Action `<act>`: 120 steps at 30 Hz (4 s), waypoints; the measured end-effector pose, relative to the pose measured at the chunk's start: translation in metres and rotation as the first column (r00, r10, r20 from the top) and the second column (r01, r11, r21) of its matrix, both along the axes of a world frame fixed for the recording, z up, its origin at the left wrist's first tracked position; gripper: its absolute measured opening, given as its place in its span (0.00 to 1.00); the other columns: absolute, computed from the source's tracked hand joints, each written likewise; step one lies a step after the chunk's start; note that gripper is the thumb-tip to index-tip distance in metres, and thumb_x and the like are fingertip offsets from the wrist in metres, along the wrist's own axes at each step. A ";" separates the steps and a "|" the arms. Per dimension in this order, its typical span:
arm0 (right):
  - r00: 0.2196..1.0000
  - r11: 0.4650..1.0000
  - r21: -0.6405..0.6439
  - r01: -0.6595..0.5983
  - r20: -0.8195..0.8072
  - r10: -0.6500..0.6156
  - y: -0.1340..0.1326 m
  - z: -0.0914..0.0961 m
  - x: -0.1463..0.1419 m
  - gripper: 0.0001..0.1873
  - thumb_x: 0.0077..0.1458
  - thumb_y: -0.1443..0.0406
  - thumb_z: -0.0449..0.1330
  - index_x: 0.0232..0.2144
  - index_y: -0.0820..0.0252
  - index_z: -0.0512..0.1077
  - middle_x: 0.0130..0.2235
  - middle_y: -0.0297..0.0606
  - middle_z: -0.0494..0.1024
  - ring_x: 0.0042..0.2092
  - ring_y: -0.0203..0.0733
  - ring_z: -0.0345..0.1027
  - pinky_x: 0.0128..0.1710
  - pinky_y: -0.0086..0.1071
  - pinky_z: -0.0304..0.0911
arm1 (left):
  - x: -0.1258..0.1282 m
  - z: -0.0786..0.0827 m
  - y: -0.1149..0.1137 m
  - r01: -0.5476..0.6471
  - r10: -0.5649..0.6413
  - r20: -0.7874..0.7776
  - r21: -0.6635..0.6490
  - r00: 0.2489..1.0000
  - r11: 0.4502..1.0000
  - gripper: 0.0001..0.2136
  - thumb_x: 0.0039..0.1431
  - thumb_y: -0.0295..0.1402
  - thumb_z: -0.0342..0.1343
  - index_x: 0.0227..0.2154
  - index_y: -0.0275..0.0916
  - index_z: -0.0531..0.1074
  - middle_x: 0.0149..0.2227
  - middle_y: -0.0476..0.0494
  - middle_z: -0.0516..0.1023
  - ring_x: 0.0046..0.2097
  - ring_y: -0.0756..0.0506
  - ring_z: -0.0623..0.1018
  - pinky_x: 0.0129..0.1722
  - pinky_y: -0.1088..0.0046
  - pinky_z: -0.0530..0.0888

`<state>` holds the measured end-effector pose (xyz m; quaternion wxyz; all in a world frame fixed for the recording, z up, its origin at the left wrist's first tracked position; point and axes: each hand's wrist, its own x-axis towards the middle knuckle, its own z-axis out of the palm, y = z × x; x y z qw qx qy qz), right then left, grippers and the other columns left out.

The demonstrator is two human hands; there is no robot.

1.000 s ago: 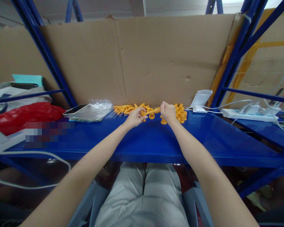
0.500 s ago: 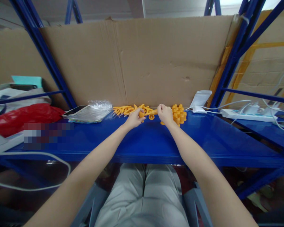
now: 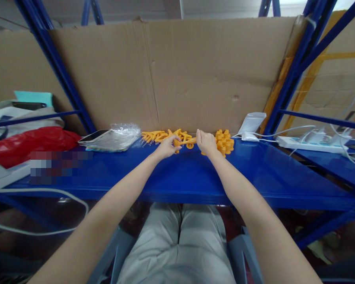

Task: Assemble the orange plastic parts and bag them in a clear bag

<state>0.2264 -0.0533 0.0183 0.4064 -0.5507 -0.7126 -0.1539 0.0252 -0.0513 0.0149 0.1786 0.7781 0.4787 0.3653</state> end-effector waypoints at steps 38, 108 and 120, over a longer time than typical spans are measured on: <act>0.987 0.986 -0.126 0.111 -0.099 -0.124 -0.002 0.006 -0.006 0.29 0.67 0.58 0.37 0.28 0.61 0.73 0.31 0.51 0.79 0.36 0.51 0.73 0.38 0.39 0.61 | 0.003 0.003 -0.006 -0.010 0.019 -0.072 0.117 0.997 0.993 0.12 0.56 0.26 0.59 0.44 0.35 0.72 0.31 0.44 0.77 0.36 0.44 0.79 0.43 0.65 0.76; 0.986 0.989 -0.124 0.085 -0.129 -0.101 0.001 0.005 -0.006 0.33 0.68 0.54 0.34 0.26 0.59 0.73 0.30 0.50 0.79 0.36 0.52 0.73 0.37 0.38 0.59 | -0.001 0.011 -0.009 0.010 0.015 -0.119 0.204 0.993 0.979 0.11 0.56 0.27 0.59 0.43 0.37 0.73 0.30 0.45 0.78 0.36 0.44 0.78 0.43 0.66 0.73; 0.958 0.962 -0.272 0.035 -0.265 -0.110 0.000 0.012 -0.009 0.26 0.65 0.58 0.40 0.20 0.56 0.67 0.27 0.49 0.77 0.36 0.51 0.72 0.35 0.38 0.61 | 0.002 0.006 -0.016 0.010 0.050 -0.142 0.396 0.989 0.918 0.08 0.59 0.25 0.55 0.42 0.37 0.72 0.44 0.39 0.79 0.50 0.42 0.77 0.55 0.61 0.69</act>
